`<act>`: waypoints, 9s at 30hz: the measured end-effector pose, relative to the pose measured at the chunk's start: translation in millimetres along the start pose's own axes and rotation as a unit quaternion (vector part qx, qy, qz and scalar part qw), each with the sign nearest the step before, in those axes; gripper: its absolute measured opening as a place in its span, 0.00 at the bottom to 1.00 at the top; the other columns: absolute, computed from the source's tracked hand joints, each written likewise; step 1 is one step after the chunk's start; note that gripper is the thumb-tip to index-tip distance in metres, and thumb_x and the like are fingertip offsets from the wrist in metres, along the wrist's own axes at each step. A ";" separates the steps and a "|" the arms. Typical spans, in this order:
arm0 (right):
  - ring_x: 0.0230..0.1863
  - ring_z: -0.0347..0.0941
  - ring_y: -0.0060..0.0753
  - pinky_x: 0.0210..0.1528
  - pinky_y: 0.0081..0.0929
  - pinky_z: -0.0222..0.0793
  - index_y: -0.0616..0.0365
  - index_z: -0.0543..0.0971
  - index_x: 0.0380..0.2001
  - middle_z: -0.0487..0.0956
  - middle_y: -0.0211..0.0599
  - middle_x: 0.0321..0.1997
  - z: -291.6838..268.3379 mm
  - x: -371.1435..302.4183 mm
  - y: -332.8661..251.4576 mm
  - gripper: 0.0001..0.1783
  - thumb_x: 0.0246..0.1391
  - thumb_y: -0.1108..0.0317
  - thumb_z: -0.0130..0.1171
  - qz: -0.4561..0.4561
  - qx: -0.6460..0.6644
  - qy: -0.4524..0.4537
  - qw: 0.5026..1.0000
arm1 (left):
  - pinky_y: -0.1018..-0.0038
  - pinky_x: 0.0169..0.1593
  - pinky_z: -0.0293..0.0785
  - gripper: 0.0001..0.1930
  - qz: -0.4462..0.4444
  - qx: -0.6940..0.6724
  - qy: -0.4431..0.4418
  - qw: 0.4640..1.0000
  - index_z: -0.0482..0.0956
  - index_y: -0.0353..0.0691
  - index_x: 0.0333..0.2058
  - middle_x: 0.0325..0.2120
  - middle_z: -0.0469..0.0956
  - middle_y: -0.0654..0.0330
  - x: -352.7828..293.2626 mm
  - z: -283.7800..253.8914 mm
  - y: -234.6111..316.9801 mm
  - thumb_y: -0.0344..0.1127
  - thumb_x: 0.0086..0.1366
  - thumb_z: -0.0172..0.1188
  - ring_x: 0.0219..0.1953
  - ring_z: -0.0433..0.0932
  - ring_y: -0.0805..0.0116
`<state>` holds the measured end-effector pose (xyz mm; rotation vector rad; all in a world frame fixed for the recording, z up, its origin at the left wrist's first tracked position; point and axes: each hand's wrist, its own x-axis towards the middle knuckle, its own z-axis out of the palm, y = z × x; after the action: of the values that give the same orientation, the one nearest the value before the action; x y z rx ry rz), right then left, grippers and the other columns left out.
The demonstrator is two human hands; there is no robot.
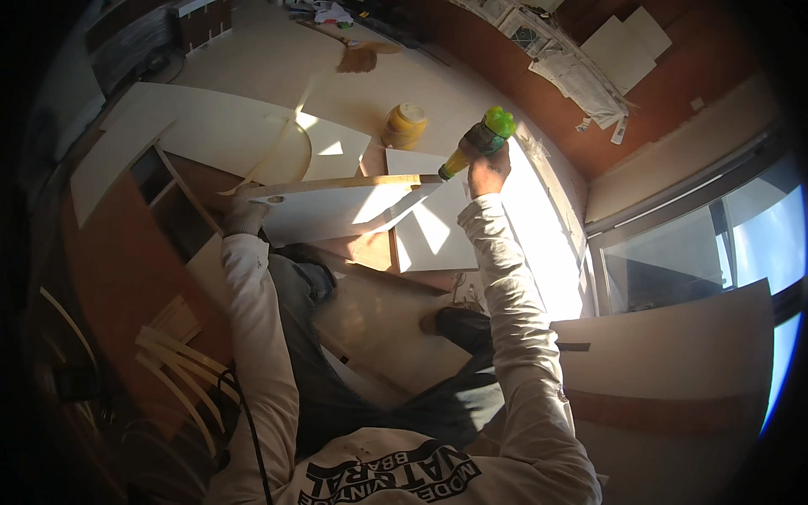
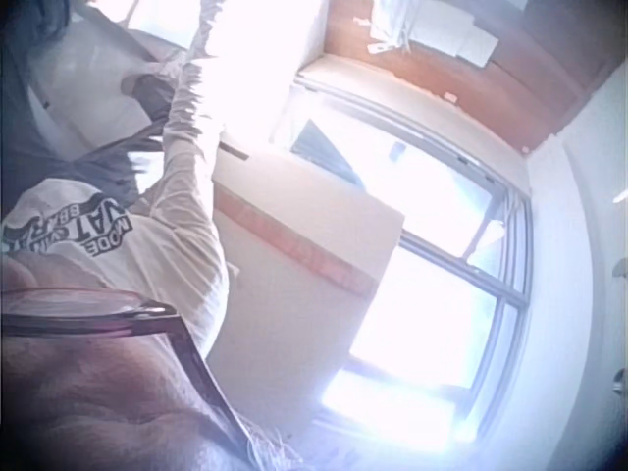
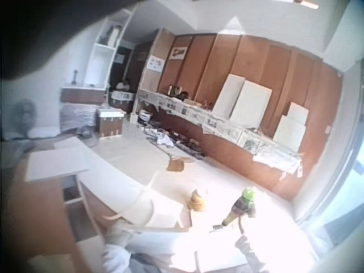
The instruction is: The person applies glue from a green bottle to the edges of white wooden panels and thin wooden strips. They then press the strips onto the panels to attach them. The person handles multiple panels and strips, working on the floor in a room with other furniture parts.
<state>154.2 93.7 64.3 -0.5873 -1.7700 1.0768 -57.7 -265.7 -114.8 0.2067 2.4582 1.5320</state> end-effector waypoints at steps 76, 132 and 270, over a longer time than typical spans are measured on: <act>0.41 0.81 0.47 0.45 0.35 0.74 0.60 0.72 0.43 0.83 0.46 0.37 96.2 -94.1 -51.8 0.25 0.44 0.65 0.71 -0.034 -0.017 -0.091 0.995 | 0.73 0.44 0.75 0.25 0.015 0.008 0.025 1.000 0.75 0.35 0.45 0.35 0.81 0.59 -9.9 -3.1 10.4 0.22 0.43 0.65 0.38 0.80 0.68; 0.38 0.81 0.51 0.41 0.37 0.75 0.62 0.73 0.43 0.82 0.50 0.37 158.1 -118.5 -76.2 0.26 0.41 0.67 0.72 -0.072 0.026 -0.164 0.984 | 0.72 0.49 0.74 0.26 0.031 0.012 0.041 0.999 0.75 0.38 0.48 0.41 0.81 0.53 -16.9 7.0 12.6 0.28 0.46 0.66 0.45 0.80 0.62; 0.40 0.77 0.30 0.46 0.27 0.72 0.64 0.76 0.41 0.82 0.38 0.38 108.1 -102.3 -124.9 0.19 0.44 0.74 0.69 -0.020 0.114 -0.178 0.977 | 0.70 0.32 0.74 0.22 0.053 -0.099 -0.128 0.985 0.79 0.35 0.39 0.21 0.77 0.59 -107.8 -1.0 122.5 0.34 0.44 0.75 0.22 0.75 0.68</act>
<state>110.4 -90.9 106.2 -0.2262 -1.9137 1.4006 45.1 -238.7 9.0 0.4712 2.1131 1.6658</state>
